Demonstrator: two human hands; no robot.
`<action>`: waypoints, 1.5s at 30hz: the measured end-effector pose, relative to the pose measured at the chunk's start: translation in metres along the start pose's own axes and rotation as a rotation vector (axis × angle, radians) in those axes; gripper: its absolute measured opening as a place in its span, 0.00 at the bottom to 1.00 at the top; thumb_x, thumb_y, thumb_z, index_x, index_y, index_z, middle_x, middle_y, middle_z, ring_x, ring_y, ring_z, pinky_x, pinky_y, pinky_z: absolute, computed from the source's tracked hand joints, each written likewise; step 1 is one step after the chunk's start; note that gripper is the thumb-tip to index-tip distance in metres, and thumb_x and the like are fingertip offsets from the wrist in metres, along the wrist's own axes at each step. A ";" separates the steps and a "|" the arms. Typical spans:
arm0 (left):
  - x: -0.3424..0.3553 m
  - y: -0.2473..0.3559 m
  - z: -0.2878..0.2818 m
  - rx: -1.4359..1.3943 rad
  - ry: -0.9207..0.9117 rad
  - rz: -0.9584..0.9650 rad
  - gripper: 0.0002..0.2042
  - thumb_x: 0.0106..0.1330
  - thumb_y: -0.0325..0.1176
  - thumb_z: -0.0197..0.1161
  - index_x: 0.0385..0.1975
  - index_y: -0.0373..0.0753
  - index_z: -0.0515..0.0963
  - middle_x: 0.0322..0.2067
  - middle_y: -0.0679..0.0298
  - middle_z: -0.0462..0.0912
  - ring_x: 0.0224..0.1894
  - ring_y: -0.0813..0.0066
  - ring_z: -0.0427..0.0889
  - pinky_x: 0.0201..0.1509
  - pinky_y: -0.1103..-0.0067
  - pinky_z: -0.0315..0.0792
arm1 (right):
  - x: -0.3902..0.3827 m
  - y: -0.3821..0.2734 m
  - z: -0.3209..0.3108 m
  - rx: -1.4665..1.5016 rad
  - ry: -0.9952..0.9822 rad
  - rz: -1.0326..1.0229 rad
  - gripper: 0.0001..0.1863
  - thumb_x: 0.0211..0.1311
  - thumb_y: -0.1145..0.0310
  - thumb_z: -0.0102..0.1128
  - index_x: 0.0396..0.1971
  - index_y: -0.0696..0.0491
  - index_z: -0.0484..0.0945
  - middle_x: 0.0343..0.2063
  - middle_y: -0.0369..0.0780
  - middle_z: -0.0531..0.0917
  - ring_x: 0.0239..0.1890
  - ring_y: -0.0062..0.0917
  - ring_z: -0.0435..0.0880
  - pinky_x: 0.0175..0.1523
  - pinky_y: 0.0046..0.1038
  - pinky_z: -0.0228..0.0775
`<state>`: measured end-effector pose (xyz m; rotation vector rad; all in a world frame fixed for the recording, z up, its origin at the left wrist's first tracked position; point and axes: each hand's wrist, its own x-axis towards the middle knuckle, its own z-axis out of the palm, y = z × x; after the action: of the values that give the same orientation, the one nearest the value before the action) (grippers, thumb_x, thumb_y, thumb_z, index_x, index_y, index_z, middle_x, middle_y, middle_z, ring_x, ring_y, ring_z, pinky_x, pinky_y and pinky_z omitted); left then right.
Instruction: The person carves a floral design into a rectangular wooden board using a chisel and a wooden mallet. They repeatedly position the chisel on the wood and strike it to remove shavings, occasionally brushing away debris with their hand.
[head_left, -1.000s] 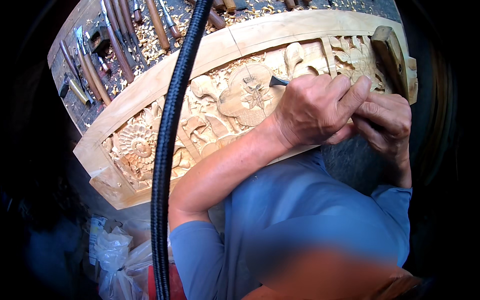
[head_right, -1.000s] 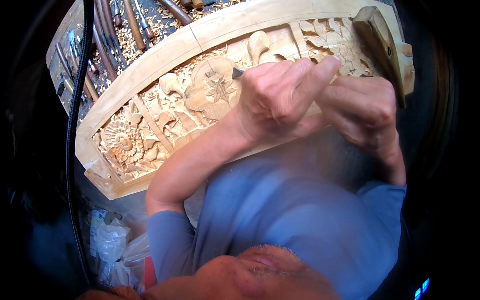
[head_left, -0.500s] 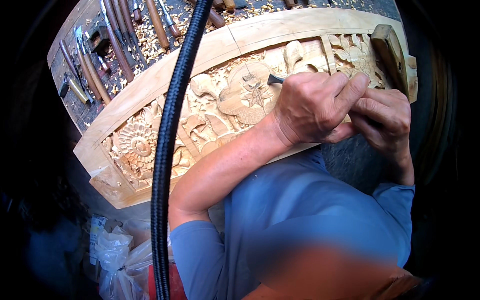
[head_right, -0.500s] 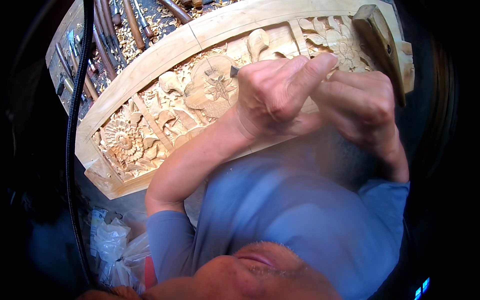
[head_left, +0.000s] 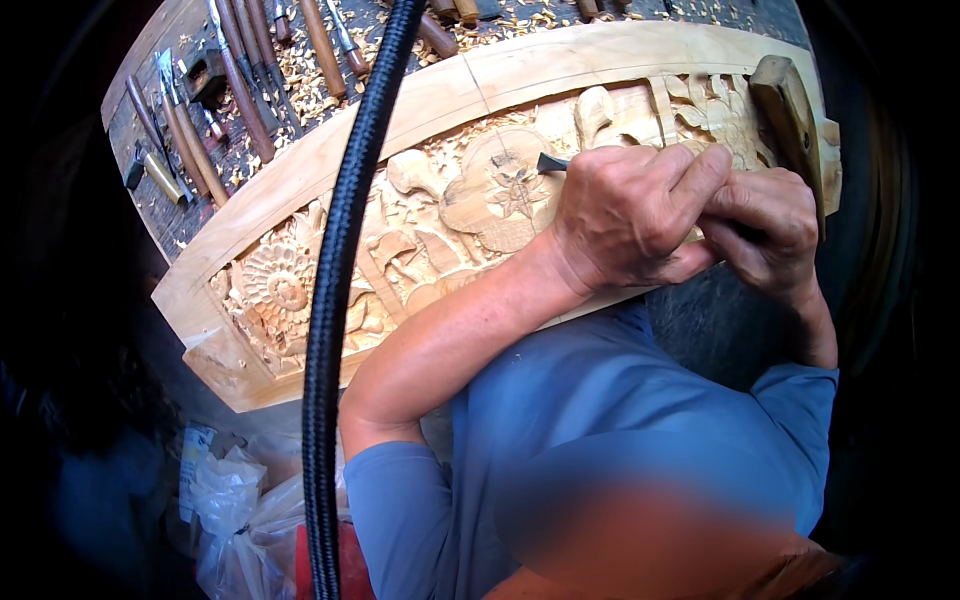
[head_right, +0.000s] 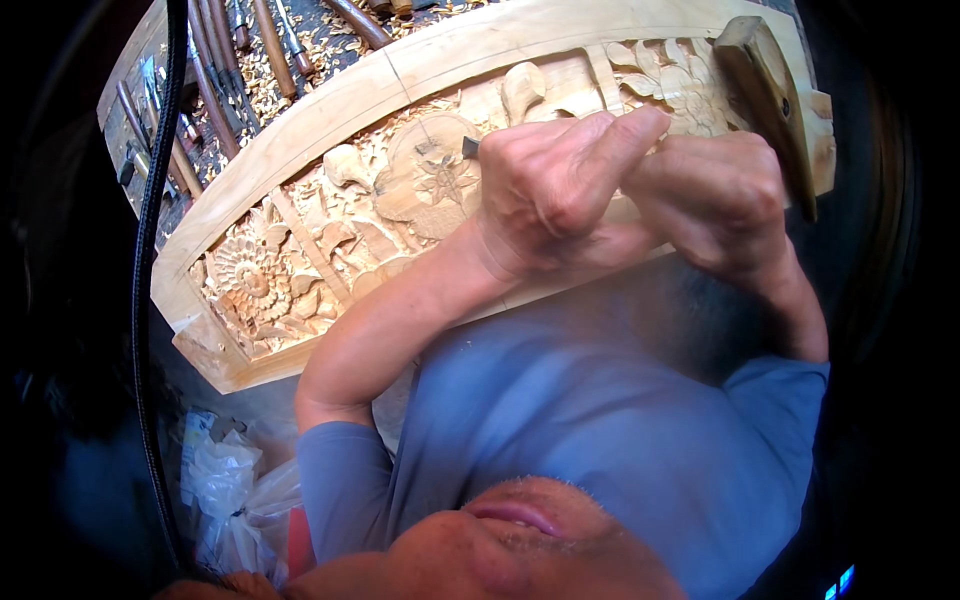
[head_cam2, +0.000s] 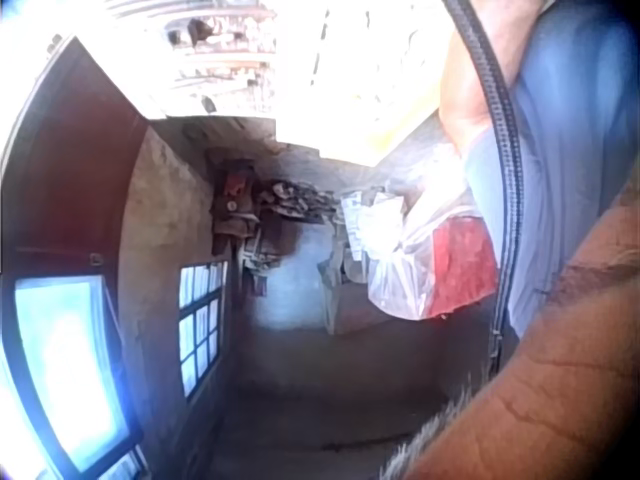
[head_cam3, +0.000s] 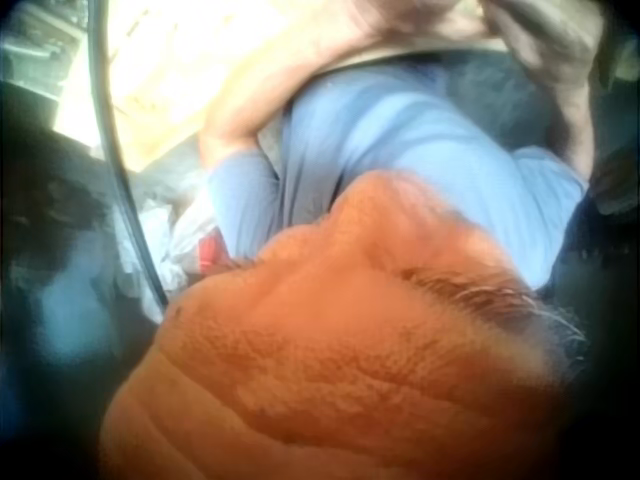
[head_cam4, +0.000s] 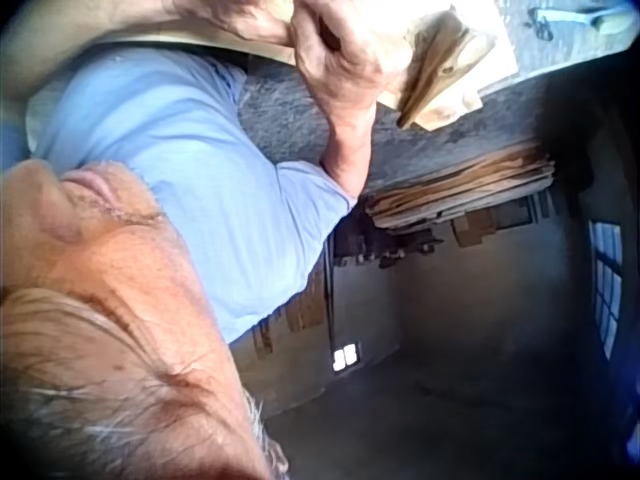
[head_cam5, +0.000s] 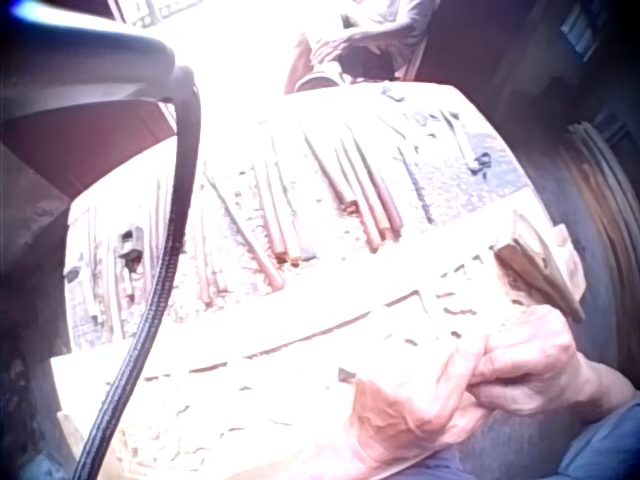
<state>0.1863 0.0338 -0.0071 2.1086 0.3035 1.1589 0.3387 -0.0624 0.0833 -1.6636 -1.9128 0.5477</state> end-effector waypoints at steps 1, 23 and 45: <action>0.000 0.001 -0.001 0.006 -0.010 -0.011 0.24 0.50 0.42 0.76 0.46 0.37 0.84 0.25 0.64 0.85 0.23 0.70 0.87 0.25 0.76 0.77 | 0.000 0.001 -0.001 0.013 -0.011 0.003 0.07 0.51 0.79 0.70 0.32 0.59 0.88 0.22 0.42 0.83 0.22 0.36 0.86 0.28 0.33 0.73; -0.001 -0.001 0.005 0.019 0.091 -0.081 0.21 0.47 0.45 0.72 0.37 0.40 0.79 0.22 0.65 0.75 0.20 0.68 0.79 0.23 0.71 0.73 | 0.021 0.007 -0.006 0.011 -0.108 -0.029 0.06 0.48 0.81 0.69 0.29 0.60 0.85 0.23 0.44 0.82 0.23 0.38 0.86 0.30 0.33 0.76; -0.016 0.017 -0.080 0.662 -0.126 -0.244 0.15 0.60 0.40 0.81 0.43 0.43 0.87 0.42 0.62 0.87 0.45 0.61 0.85 0.49 0.67 0.79 | -0.076 0.036 0.060 0.428 0.658 0.550 0.15 0.73 0.81 0.64 0.56 0.60 0.89 0.43 0.38 0.92 0.41 0.15 0.87 0.46 0.16 0.77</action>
<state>0.1100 0.0512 0.0224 2.5928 0.9622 0.8420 0.3349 -0.1288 0.0041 -1.7708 -0.8068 0.4828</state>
